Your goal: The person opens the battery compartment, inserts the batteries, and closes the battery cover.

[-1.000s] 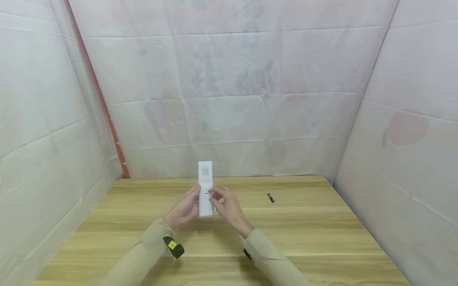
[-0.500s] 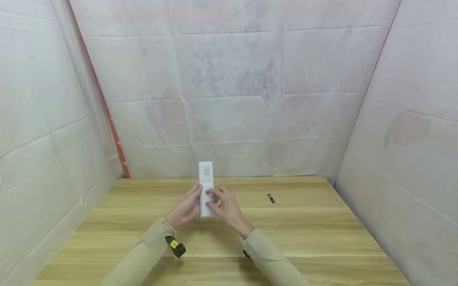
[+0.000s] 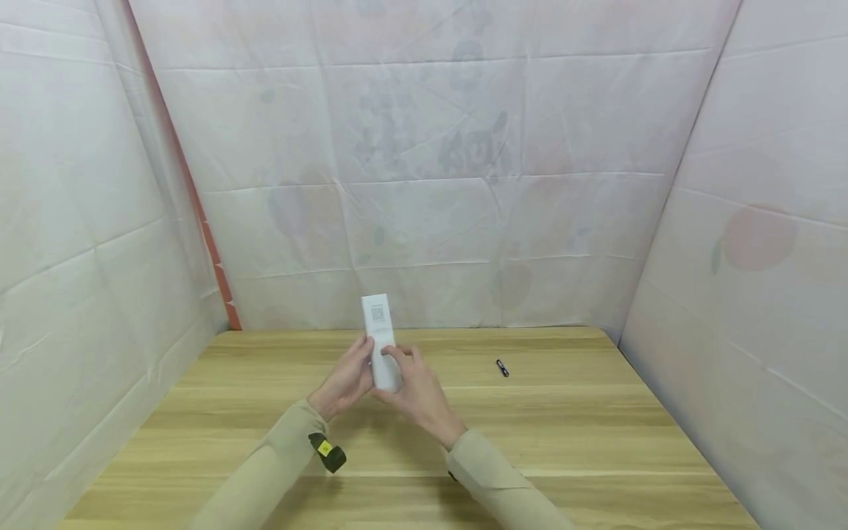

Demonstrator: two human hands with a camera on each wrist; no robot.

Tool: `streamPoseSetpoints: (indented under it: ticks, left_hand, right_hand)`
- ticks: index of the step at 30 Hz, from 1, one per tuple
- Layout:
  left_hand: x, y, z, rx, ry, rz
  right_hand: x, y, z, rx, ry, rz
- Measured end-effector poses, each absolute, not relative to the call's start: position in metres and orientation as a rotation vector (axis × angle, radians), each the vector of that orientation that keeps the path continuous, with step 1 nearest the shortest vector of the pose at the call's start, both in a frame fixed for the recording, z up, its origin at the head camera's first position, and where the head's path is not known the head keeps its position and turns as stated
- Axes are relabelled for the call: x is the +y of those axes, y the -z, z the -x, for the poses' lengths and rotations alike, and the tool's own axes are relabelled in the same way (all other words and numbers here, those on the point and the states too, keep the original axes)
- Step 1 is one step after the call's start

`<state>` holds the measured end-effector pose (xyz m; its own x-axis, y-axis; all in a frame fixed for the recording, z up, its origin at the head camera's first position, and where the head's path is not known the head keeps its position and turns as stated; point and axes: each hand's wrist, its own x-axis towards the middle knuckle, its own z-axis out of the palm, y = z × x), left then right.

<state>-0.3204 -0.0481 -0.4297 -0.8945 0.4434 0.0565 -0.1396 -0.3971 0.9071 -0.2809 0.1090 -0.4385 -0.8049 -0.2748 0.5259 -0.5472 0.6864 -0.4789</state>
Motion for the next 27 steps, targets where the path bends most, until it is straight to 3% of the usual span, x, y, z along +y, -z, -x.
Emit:
streamPoseSetpoints:
  ticks: [14,27]
  left_hand:
    - [-0.058,0.422,0.329,2.005,-2.058,-0.441]
    - [-0.062,0.406,0.338,2.238,-2.081,-0.438]
  right_hand:
    - [0.112,0.443,0.28,-2.511,-0.888,-0.602]
    - [0.109,0.445,0.279,-2.509,-0.851,-0.613]
